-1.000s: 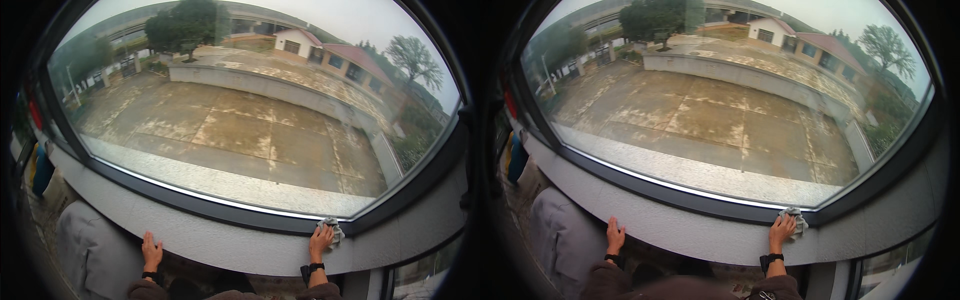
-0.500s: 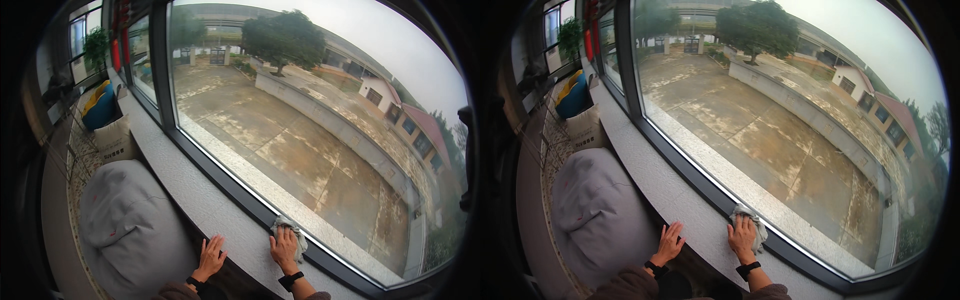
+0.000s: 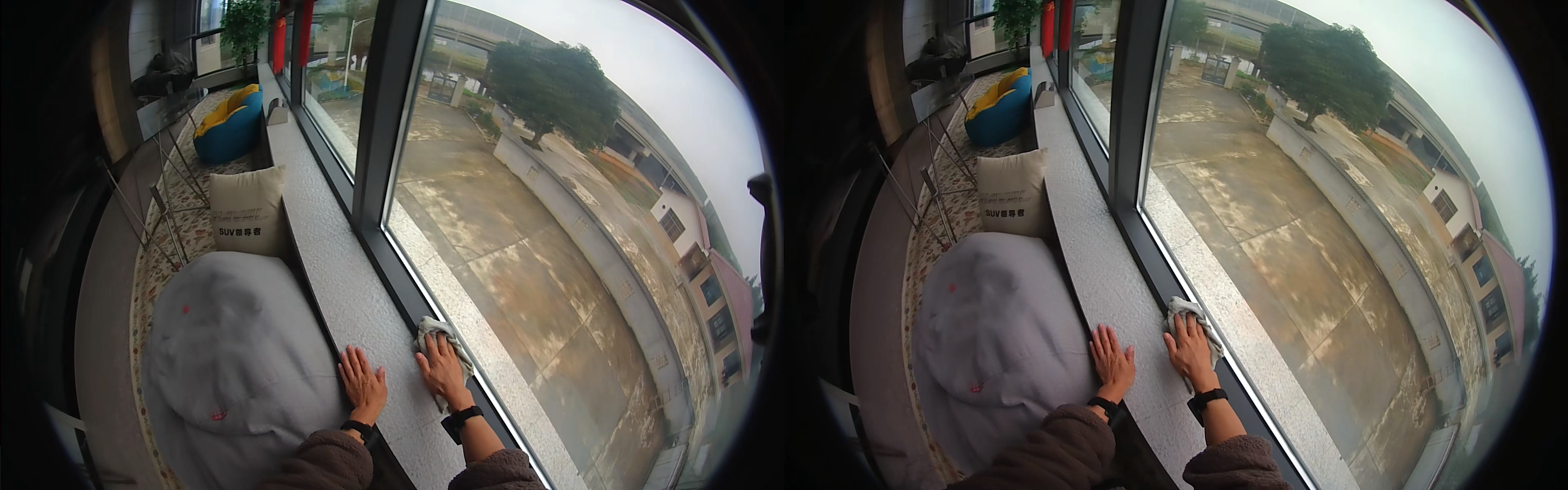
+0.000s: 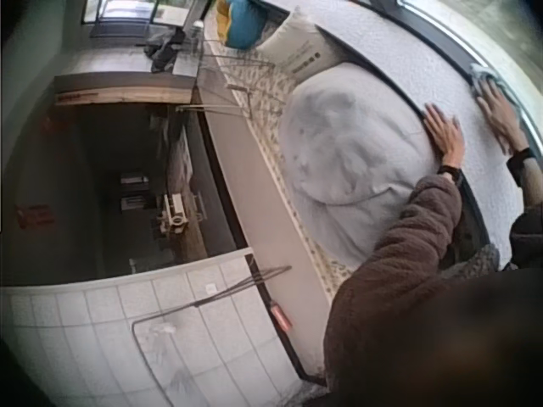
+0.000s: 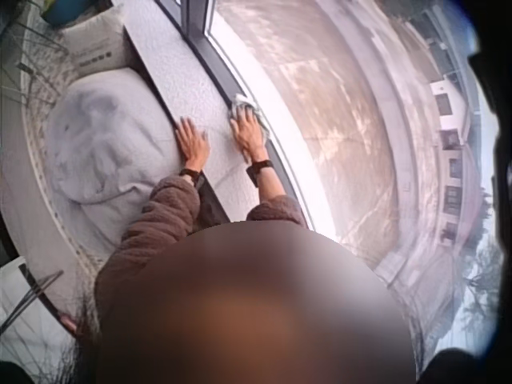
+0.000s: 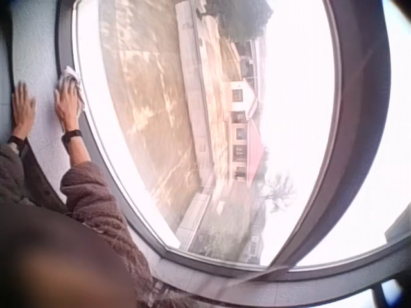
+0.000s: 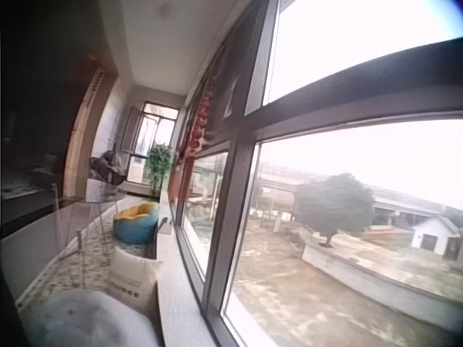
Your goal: The person washes a cloth in a utility sink, wrings it out, and then uses it to wipe a window sill in the living room. The person handles the cloth and the window sill directly.
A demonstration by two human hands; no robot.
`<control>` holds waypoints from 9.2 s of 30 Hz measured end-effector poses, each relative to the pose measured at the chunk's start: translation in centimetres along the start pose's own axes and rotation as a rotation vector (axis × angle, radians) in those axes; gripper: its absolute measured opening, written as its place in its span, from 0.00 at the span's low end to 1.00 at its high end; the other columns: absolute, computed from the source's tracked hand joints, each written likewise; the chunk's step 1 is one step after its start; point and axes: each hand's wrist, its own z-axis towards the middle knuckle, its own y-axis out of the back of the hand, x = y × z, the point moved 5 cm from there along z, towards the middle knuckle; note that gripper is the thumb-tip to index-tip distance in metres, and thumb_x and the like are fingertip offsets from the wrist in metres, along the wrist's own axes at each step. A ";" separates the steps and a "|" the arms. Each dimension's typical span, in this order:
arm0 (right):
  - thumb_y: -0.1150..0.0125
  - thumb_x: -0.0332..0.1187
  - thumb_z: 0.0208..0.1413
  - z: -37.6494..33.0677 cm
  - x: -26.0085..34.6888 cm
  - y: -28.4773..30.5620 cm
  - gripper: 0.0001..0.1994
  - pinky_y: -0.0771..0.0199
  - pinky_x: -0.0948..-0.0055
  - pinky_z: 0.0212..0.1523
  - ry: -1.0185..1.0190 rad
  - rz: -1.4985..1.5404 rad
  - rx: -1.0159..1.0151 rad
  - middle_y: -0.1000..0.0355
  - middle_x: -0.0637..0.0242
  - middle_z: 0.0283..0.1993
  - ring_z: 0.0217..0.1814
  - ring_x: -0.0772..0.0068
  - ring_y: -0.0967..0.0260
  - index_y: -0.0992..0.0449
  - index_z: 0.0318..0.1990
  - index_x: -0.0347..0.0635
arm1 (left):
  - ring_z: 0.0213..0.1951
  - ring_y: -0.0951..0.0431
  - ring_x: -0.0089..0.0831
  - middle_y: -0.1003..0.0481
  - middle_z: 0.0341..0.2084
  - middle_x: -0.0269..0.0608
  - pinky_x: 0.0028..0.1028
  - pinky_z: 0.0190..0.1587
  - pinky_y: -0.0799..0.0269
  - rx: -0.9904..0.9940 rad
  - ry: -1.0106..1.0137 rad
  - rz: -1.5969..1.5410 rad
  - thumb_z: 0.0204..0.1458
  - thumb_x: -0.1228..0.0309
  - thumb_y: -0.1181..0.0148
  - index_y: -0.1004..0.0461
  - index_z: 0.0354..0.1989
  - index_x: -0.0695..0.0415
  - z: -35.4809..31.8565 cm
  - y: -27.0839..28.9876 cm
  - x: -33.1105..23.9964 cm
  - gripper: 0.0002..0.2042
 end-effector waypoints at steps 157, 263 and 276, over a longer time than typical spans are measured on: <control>0.48 0.38 0.58 -34.1 3.1 3.4 0.27 0.60 0.48 0.70 -0.808 -0.279 -0.232 0.49 0.54 0.71 0.73 0.47 0.55 0.39 0.66 0.52 | 0.50 0.27 0.49 0.24 0.45 0.51 0.43 0.51 0.32 0.299 0.446 0.620 0.48 0.58 0.34 0.28 0.51 0.59 6.8 30.5 46.5 0.24; 0.49 0.58 0.56 28.7 18.6 -18.2 0.32 0.63 0.38 0.68 0.050 -0.138 0.222 0.52 0.54 0.72 0.72 0.40 0.56 0.40 0.67 0.64 | 0.69 0.54 0.52 0.55 0.70 0.46 0.51 0.67 0.51 0.571 0.020 0.024 0.49 0.66 0.35 0.48 0.69 0.50 54.9 13.3 36.9 0.39; 0.53 0.65 0.55 28.5 17.9 -18.4 0.34 0.65 0.38 0.69 0.035 -0.137 0.283 0.53 0.55 0.73 0.72 0.42 0.56 0.42 0.68 0.66 | 0.65 0.44 0.44 0.37 0.61 0.40 0.57 0.66 0.57 0.449 -0.087 0.170 0.43 0.76 0.32 0.57 0.71 0.48 64.9 4.2 33.3 0.48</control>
